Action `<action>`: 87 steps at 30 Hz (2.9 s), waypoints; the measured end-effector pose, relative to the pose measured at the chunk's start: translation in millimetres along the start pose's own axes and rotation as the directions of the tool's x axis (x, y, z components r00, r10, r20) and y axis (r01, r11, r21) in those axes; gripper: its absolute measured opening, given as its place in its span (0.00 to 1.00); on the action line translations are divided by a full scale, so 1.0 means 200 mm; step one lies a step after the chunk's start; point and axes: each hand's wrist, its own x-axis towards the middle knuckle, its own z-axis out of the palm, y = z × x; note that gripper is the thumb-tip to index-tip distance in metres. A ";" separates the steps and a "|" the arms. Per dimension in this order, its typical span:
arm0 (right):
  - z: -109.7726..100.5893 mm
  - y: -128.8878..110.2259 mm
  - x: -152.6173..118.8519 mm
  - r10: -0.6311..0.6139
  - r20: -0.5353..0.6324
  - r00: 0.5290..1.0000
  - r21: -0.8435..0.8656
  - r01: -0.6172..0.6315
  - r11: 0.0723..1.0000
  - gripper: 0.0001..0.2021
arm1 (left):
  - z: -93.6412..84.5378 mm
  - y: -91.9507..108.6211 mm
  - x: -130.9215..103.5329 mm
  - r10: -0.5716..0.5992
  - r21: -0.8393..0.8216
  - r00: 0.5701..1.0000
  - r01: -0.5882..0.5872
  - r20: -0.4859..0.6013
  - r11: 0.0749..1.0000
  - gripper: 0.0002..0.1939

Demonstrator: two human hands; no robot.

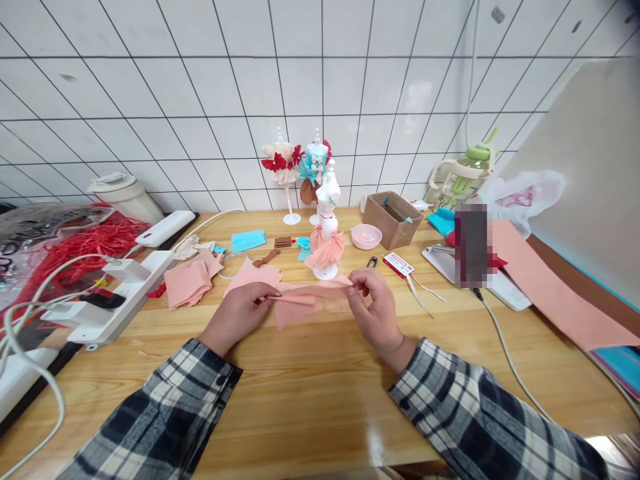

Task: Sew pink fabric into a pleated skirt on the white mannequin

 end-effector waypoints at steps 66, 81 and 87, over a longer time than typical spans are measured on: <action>0.13 0.19 0.18 0.070 0.569 0.819 -0.607 0.361 0.708 0.16 | 0.05 0.33 -0.08 0.485 -0.057 0.819 -0.493 0.308 0.868 0.08; 0.05 0.20 0.19 0.039 0.603 0.797 -0.498 0.338 0.798 0.11 | -0.15 0.49 0.63 0.093 -0.634 0.978 -0.191 -0.185 0.750 0.40; 0.05 0.26 0.25 0.073 0.228 0.971 -0.369 0.017 0.929 0.09 | -0.13 0.47 0.66 -0.024 -0.688 0.989 -0.082 -0.144 0.721 0.25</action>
